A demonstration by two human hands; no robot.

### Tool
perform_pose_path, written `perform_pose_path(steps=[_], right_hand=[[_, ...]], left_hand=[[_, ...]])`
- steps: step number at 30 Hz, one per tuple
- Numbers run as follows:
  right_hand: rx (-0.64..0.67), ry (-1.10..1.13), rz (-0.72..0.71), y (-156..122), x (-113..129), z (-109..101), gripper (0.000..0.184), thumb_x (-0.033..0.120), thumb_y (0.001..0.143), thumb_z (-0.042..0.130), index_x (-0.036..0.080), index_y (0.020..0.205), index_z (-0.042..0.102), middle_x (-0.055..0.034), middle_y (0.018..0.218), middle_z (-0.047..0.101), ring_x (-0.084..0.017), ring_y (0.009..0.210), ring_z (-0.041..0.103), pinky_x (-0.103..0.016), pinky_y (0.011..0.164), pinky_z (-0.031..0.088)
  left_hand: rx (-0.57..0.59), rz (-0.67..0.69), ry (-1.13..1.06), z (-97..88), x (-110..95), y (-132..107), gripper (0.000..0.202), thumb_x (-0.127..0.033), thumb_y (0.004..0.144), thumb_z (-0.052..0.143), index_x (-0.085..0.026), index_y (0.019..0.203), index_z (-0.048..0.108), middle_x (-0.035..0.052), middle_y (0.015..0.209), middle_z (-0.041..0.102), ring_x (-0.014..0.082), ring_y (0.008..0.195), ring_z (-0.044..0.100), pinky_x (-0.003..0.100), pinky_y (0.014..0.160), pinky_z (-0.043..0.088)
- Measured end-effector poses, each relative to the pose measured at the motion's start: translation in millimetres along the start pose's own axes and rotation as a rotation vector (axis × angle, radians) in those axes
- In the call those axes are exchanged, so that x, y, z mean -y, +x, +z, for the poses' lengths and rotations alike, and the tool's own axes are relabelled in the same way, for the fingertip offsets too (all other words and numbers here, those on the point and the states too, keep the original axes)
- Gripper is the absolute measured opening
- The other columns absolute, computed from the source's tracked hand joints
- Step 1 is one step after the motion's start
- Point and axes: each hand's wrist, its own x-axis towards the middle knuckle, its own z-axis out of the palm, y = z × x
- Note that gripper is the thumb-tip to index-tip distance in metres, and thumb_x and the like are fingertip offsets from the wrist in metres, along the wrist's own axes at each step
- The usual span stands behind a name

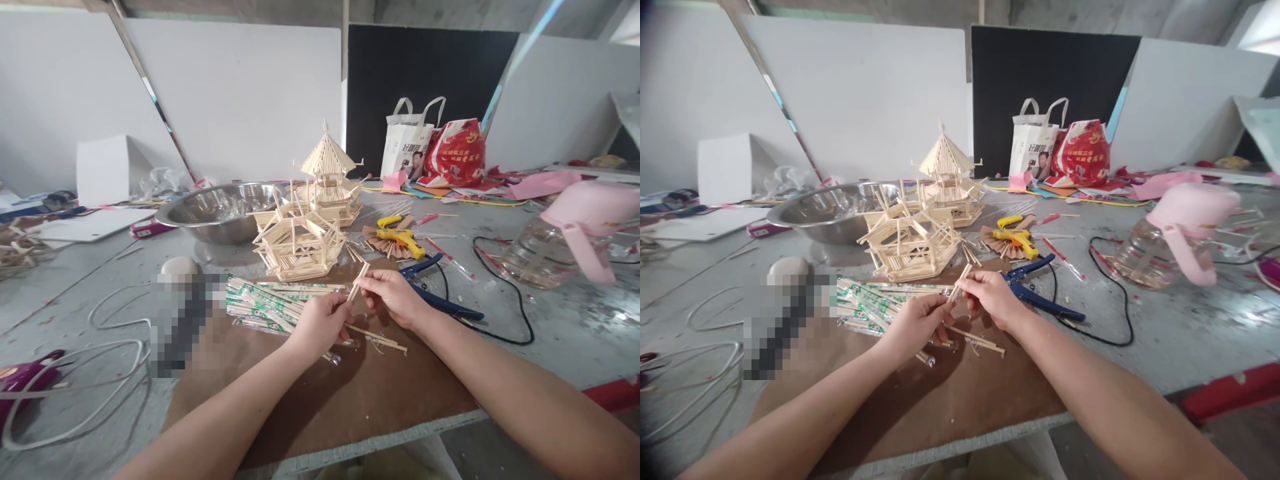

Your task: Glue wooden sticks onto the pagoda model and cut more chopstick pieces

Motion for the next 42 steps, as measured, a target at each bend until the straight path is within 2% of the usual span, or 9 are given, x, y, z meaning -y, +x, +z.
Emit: perform_pose_path(steps=[5, 8, 10, 15, 23, 27, 31, 42], right_hand=[[-0.021, 0.007, 0.003, -0.8, 0.5, 1.8, 0.018, 0.029, 0.062, 0.059, 0.014, 0.058, 0.052, 0.0049, 0.050, 0.048, -0.003, 0.036, 0.041, -0.014, 0.030, 0.030], [-0.025, 0.010, -0.004, -1.1, 0.8, 2.6, 0.018, 0.030, 0.062, 0.059, 0.014, 0.058, 0.052, 0.0049, 0.049, 0.048, -0.003, 0.036, 0.041, -0.014, 0.030, 0.030], [-0.028, 0.015, -0.004, -1.1, 0.7, 2.8, 0.018, 0.030, 0.062, 0.059, 0.014, 0.058, 0.052, 0.0051, 0.048, 0.047, -0.004, 0.035, 0.041, -0.014, 0.030, 0.030], [-0.033, 0.022, -0.008, -0.2, -0.3, 2.3, 0.019, 0.030, 0.062, 0.059, 0.014, 0.056, 0.052, 0.0051, 0.047, 0.047, -0.003, 0.035, 0.041, -0.014, 0.030, 0.029], [-0.037, 0.030, 0.003, -1.2, 1.8, 3.8, 0.020, 0.031, 0.059, 0.061, 0.014, 0.055, 0.052, 0.0059, 0.044, 0.047, -0.003, 0.034, 0.040, -0.014, 0.031, 0.030], [-0.046, 0.032, 0.009, -1.9, 2.9, 4.7, 0.021, 0.031, 0.059, 0.062, 0.014, 0.054, 0.051, 0.0058, 0.044, 0.047, -0.003, 0.034, 0.040, -0.014, 0.030, 0.029], [-0.048, 0.039, 0.000, -1.9, 1.7, 4.3, 0.021, 0.032, 0.060, 0.062, 0.014, 0.055, 0.052, 0.0054, 0.045, 0.047, -0.004, 0.034, 0.041, -0.014, 0.029, 0.029], [-0.058, 0.027, 0.026, -1.4, 1.7, 5.7, 0.027, 0.036, 0.059, 0.062, 0.014, 0.052, 0.050, 0.0054, 0.037, 0.045, -0.004, 0.031, 0.039, -0.014, 0.027, 0.027]], left_hand=[[-0.022, 0.032, 0.081, 0.0, 0.4, -0.7, 0.025, -0.034, 0.075, 0.040, -0.015, 0.062, 0.051, -0.0025, 0.051, 0.052, 0.0078, 0.039, 0.051, 0.017, 0.038, 0.041], [-0.061, 0.009, 0.015, 1.3, 1.1, -0.6, 0.018, -0.030, 0.074, 0.041, -0.016, 0.081, 0.051, -0.0024, 0.056, 0.055, 0.0079, 0.038, 0.051, 0.018, 0.036, 0.041], [-0.078, -0.010, -0.031, 2.2, 2.3, -0.3, 0.019, -0.029, 0.074, 0.042, -0.017, 0.088, 0.047, -0.0026, 0.058, 0.055, 0.0084, 0.037, 0.051, 0.019, 0.036, 0.041], [-0.055, -0.008, -0.017, 2.4, 5.3, 0.8, 0.018, -0.033, 0.074, 0.042, -0.016, 0.070, 0.046, -0.0021, 0.057, 0.055, 0.0086, 0.038, 0.051, 0.019, 0.037, 0.041], [-0.056, 0.013, 0.071, 1.9, -0.4, -1.5, 0.026, -0.036, 0.074, 0.040, -0.016, 0.059, 0.048, -0.0031, 0.047, 0.052, 0.0084, 0.036, 0.049, 0.018, 0.036, 0.039], [-0.090, 0.035, 0.147, 2.9, -1.4, -2.8, 0.028, -0.035, 0.075, 0.039, -0.017, 0.056, 0.048, -0.0045, 0.040, 0.047, 0.0074, 0.033, 0.045, 0.017, 0.036, 0.035], [-0.124, 0.114, 0.251, 2.9, 1.4, -2.2, 0.030, -0.034, 0.075, 0.037, -0.017, 0.054, 0.049, -0.0046, 0.037, 0.046, 0.0071, 0.035, 0.043, 0.017, 0.041, 0.034], [-0.175, 0.153, 0.430, 2.4, -2.3, -3.5, 0.034, -0.034, 0.076, 0.035, -0.016, 0.049, 0.047, -0.0030, 0.044, 0.046, 0.0079, 0.043, 0.039, 0.019, 0.048, 0.029]])
